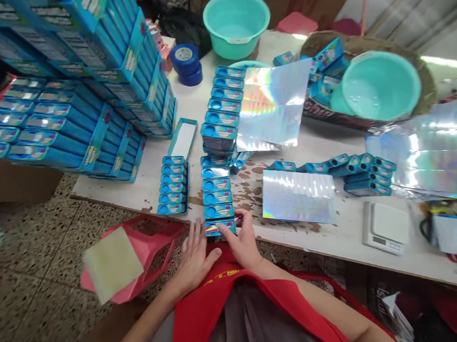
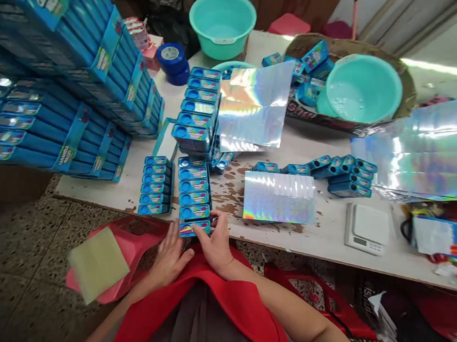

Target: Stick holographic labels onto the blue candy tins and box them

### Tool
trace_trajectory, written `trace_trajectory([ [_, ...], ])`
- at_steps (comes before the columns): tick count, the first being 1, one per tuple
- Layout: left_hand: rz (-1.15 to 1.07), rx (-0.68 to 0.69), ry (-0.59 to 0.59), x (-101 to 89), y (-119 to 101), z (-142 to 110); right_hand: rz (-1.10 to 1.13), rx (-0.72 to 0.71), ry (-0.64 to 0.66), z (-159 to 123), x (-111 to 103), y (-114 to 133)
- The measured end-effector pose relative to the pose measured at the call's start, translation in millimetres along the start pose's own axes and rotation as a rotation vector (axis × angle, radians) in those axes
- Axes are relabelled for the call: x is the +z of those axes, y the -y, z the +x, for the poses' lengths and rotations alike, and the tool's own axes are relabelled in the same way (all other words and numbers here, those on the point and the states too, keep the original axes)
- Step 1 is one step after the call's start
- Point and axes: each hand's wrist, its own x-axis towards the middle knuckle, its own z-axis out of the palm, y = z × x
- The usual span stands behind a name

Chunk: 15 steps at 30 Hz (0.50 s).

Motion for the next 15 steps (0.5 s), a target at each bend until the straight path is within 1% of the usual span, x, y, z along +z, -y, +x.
trace_trajectory([
  [1, 0.028, -0.013, -0.072, -9.8, -1.4, 1.6, -0.011, -0.039, 0.003, 4.8, -9.6, -0.4],
  [2, 0.041, -0.022, -0.169, -22.5, -6.2, 3.7, -0.031, -0.095, -0.008, 12.5, -22.7, -1.4],
  [3, 0.041, -0.021, -0.277, -36.7, -15.4, 6.7, -0.063, -0.164, -0.038, 23.2, -39.2, -3.2],
  [4, 0.031, 0.000, -0.377, -50.8, -29.5, 11.6, -0.110, -0.241, -0.090, 37.0, -58.2, -6.1],
  [5, 0.018, 0.045, -0.451, -63.2, -48.3, 19.1, -0.170, -0.321, -0.157, 53.7, -78.5, -10.3],
  [6, 0.002, 0.123, -0.469, -72.2, -71.4, 30.2, -0.241, -0.392, -0.238, 72.5, -98.7, -15.8],
  [7, -0.010, 0.226, -0.438, -76.7, -97.5, 45.3, -0.315, -0.453, -0.317, 92.5, -117.5, -22.5],
  [8, 0.004, 0.335, -0.363, -76.0, -125.2, 64.2, -0.387, -0.498, -0.373, 112.7, -133.6, -30.0],
  [9, 0.036, 0.424, -0.268, -70.1, -152.5, 86.2, -0.457, -0.530, -0.389, 131.7, -146.5, -38.0],
  [10, 0.092, 0.458, -0.165, -59.9, -177.9, 110.2, -0.523, -0.552, -0.377, 148.6, -155.7, -46.2],
  [11, 0.161, 0.441, -0.091, -46.6, -199.7, 134.7, -0.585, -0.560, -0.348, 162.7, -161.6, -54.3],
  [12, 0.227, 0.382, -0.039, -31.5, -217.0, 158.3, -0.640, -0.558, -0.314, 173.5, -164.6, -62.1],
  [13, 0.267, 0.279, -0.001, -16.2, -229.1, 179.6, -0.685, -0.548, -0.286, 181.0, -165.4, -69.4],
  [14, 0.265, 0.172, 0.041, -1.8, -236.1, 197.5, -0.717, -0.533, -0.270, 185.5, -164.9, -76.2],
  [15, 0.261, 0.094, 0.066, 10.6, -238.5, 211.5, -0.735, -0.519, -0.263, 187.7, -163.8, -82.2],
])
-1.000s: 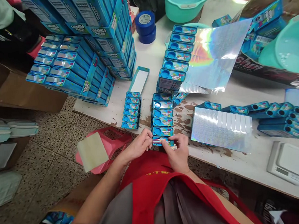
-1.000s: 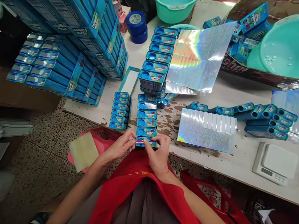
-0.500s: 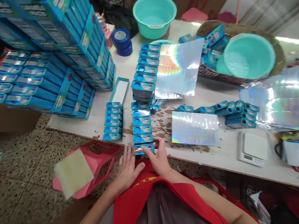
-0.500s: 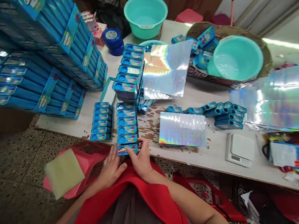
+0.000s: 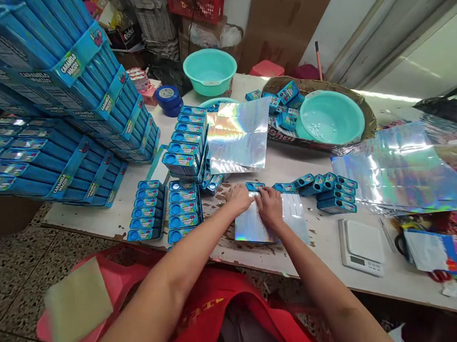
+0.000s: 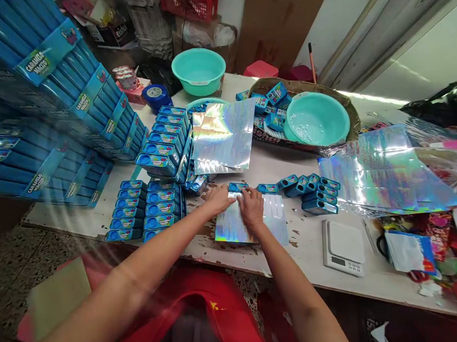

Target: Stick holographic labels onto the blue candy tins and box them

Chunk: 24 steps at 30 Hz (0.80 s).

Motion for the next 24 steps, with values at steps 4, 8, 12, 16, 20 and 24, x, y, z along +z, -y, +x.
trace_trajectory([
  [4, -0.024, -0.049, 0.003, 25.4, 8.0, 20.8, -0.002, -0.010, -0.010, -10.2, 8.4, -6.6],
  [8, -0.045, -0.008, -0.025, 29.0, 15.8, 18.4, 0.035, -0.032, -0.042, -12.2, 5.5, -8.3],
  [12, -0.092, -0.021, -0.061, 33.7, 18.2, 19.2, 0.075, -0.036, -0.052, -12.2, 3.1, -9.1],
  [16, -0.121, -0.061, -0.070, 39.7, 22.1, 19.4, 0.042, -0.085, -0.032, -14.8, 1.8, -10.1],
  [20, -0.138, -0.093, -0.070, 42.4, 24.7, 19.4, 0.053, -0.082, -0.024, -16.9, 0.2, -7.9],
  [24, -0.144, -0.101, -0.064, 45.1, 26.7, 23.9, 0.112, -0.074, 0.001, -16.6, -7.6, -5.8],
])
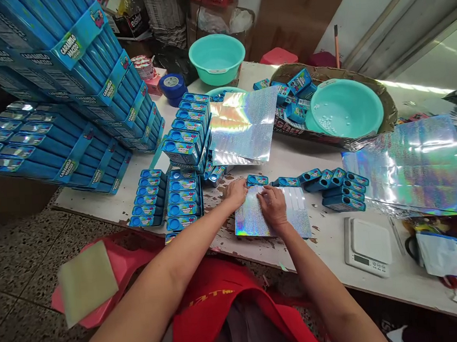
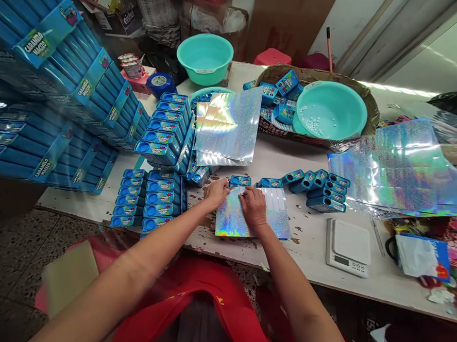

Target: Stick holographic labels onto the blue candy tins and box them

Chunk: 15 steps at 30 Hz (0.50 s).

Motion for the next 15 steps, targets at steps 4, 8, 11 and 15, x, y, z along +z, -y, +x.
trace_trajectory([
  [4, -0.006, -0.014, 0.007, -0.3, -1.9, 3.3, 0.034, -0.002, 0.111, 1.8, -27.2, 7.5],
  [8, -0.033, 0.028, -0.051, -18.8, -9.9, -10.3, 0.076, -0.002, 0.062, 5.4, -71.3, 34.2],
  [11, -0.244, 0.286, -0.108, -41.5, -13.0, -34.7, 0.137, 0.014, 0.026, 9.3, -101.1, 63.9],
  [15, -0.570, 0.542, 0.161, -60.6, -2.9, -76.4, 0.265, 0.087, 0.024, 10.0, -118.9, 100.7],
])
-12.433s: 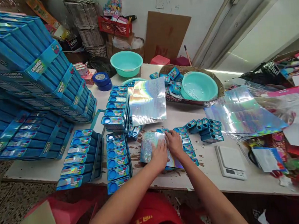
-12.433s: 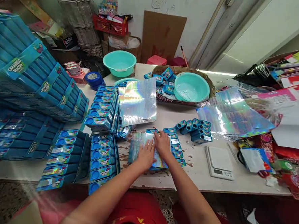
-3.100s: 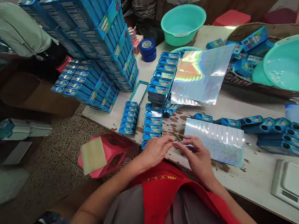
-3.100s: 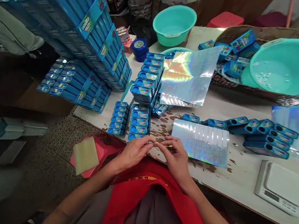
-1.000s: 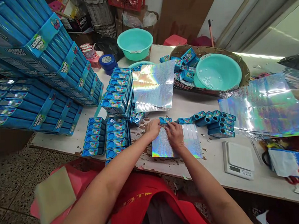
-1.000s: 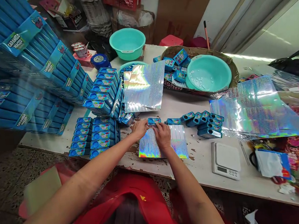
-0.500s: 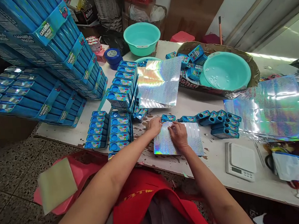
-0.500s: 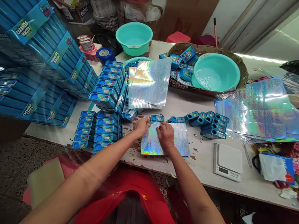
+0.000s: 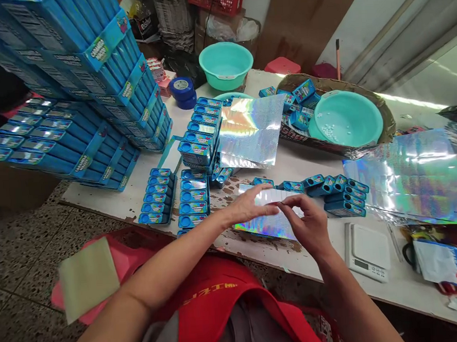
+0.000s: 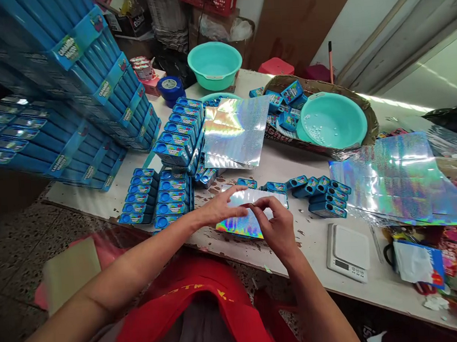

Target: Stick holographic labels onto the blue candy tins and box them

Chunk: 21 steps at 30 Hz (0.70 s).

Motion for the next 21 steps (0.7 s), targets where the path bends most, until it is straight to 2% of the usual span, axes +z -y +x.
trace_trajectory([
  [2, -0.070, -0.099, 0.004, -3.5, -4.3, -26.6, 0.079, 0.074, 0.003, -6.3, 7.9, 13.8],
  [5, -0.057, -0.235, -0.070, -15.6, -6.5, -76.4, 0.230, 0.216, 0.043, -23.4, 35.5, 31.4],
  [7, -0.008, -0.303, -0.099, -30.3, -4.9, -113.3, 0.305, 0.273, 0.108, -37.8, 61.6, 44.4],
  [11, 0.062, -0.457, -0.182, -71.0, 8.6, -172.5, 0.323, 0.269, 0.180, -59.4, 117.5, 72.0],
  [13, 0.099, -0.485, -0.205, -91.0, 18.3, -186.2, 0.314, 0.277, 0.181, -62.1, 140.9, 82.5],
  [16, 0.136, -0.478, -0.204, -109.5, 34.5, -188.9, 0.266, 0.285, 0.160, -59.5, 165.6, 90.7],
  [18, 0.128, -0.459, -0.206, -111.5, 48.7, -185.1, 0.226, 0.279, 0.136, -57.8, 175.9, 91.7],
  [21, -0.023, -0.417, -0.211, -102.1, 75.6, -179.9, 0.203, 0.273, 0.077, -59.5, 184.7, 88.4],
])
